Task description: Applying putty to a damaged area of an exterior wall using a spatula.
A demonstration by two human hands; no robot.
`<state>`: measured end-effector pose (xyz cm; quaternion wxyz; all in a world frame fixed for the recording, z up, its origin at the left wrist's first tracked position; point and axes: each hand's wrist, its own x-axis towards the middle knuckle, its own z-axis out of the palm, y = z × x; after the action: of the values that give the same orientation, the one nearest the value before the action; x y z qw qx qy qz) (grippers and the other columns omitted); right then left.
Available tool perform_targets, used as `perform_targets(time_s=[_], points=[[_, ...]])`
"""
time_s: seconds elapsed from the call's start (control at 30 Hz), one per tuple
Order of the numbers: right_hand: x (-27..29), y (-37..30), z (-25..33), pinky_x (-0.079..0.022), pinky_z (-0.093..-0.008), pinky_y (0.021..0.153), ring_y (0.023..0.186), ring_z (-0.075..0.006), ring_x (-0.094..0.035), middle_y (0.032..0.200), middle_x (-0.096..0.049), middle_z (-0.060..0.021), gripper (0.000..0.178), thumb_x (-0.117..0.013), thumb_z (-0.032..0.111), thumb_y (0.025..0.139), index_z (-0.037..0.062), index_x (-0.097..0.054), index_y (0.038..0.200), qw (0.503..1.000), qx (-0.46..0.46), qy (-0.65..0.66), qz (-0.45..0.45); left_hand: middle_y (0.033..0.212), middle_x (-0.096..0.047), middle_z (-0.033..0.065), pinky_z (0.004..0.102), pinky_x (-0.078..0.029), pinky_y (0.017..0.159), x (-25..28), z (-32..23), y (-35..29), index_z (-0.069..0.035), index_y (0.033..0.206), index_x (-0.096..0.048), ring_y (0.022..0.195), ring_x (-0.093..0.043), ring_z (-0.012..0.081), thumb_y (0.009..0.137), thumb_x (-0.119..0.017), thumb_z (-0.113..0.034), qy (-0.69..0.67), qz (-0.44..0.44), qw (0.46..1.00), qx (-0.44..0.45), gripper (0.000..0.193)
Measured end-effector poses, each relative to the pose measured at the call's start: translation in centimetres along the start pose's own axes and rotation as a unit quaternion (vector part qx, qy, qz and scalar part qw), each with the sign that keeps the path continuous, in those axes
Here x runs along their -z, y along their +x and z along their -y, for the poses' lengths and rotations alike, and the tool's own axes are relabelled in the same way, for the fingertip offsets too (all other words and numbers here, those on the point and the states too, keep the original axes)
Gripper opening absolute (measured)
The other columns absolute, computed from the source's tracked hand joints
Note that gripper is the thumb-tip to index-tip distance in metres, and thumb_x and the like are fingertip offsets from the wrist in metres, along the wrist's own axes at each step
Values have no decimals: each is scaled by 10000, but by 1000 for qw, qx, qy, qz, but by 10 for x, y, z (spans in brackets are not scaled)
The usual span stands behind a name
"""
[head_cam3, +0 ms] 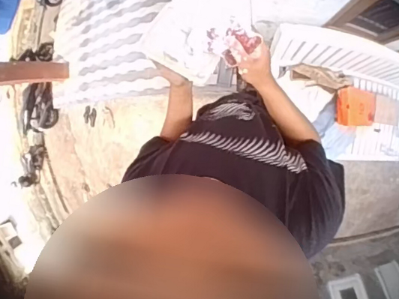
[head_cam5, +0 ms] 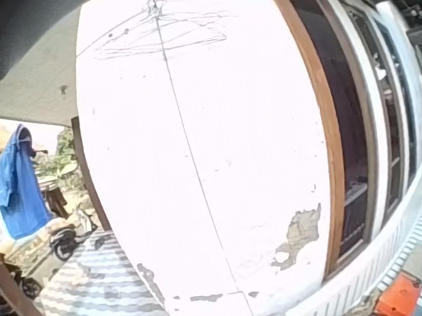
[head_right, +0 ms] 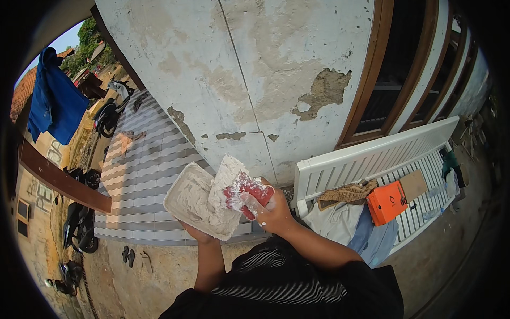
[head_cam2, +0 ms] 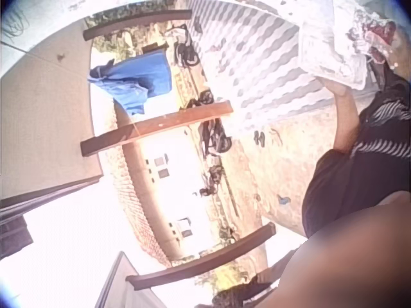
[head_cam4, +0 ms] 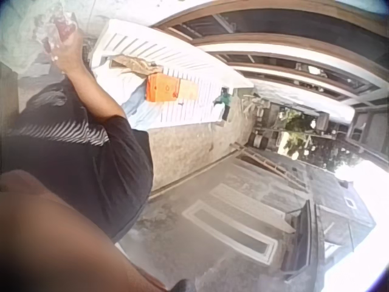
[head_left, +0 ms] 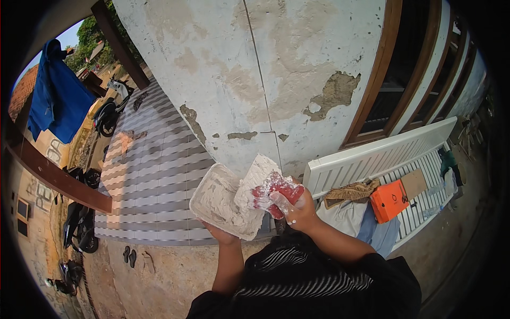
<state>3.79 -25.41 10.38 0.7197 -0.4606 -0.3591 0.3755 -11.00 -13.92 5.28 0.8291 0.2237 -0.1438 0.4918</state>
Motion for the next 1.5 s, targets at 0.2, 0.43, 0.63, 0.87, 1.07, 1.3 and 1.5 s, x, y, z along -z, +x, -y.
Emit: perform_targets(time_s=[0.2, 0.43, 0.63, 0.87, 1.07, 1.3, 1.5], points=[[-2, 8, 13, -486, -258, 720, 804, -74, -590, 887, -672, -60, 165, -623, 107, 920, -15, -597, 1027, 993, 93, 2, -69, 1573, -189, 111, 541, -222, 1150, -8, 3, 2, -157, 1521, -175, 1426, -218, 362, 882, -372, -720, 213, -163, 963, 13, 875], [11, 12, -8, -483, -345, 607, 631, -278, -624, 760, -641, -170, 192, -628, 158, 902, 17, -594, 1028, 956, 103, -273, 21, 1530, -296, 126, 548, -285, 1121, 15, 12, 18, -134, 1493, -261, 1385, -315, 369, 944, -375, -607, 89, -62, 994, -27, 733], [19, 21, -3, -497, -300, 625, 671, -168, -643, 803, -676, -144, 204, -630, 110, 895, -28, -591, 1040, 985, 112, -129, -21, 1541, -271, 121, 559, -275, 1124, 20, 16, 28, -143, 1498, -246, 1390, -301, 375, 938, -397, -607, -10, -59, 998, -8, 743], [20, 15, 10, -489, -310, 596, 604, -192, -641, 694, -640, -128, 209, -613, 149, 906, 0, -584, 1050, 965, 23, -243, 99, 1574, -198, 91, 533, -203, 1159, 30, 19, 28, -152, 1513, -209, 1431, -212, 352, 919, -377, -658, 151, -156, 975, -49, 798], [21, 24, 25, -468, -312, 547, 550, -245, -619, 660, -617, -131, 177, -613, 151, 896, 14, -582, 1005, 951, 91, -282, 87, 1517, -314, 112, 531, -331, 1106, 40, 14, 24, -146, 1492, -259, 1360, -363, 358, 936, -321, -628, 120, -138, 981, -62, 739], [15, 22, 5, -477, -366, 564, 560, -343, -598, 679, -604, -198, 208, -615, 166, 887, -2, -561, 995, 944, 75, -298, 119, 1592, -130, 93, 529, -117, 1179, 42, 2, 21, -143, 1525, -166, 1455, -133, 338, 948, -327, -629, 224, -97, 968, -52, 772], [25, 51, 20, -460, -336, 544, 542, -290, -594, 664, -599, -173, 187, -624, 144, 880, -3, -552, 970, 968, 111, -220, 46, 1541, -274, 115, 566, -292, 1114, 51, -8, 33, -132, 1495, -255, 1385, -316, 374, 955, -326, -596, 23, -53, 998, -36, 715]])
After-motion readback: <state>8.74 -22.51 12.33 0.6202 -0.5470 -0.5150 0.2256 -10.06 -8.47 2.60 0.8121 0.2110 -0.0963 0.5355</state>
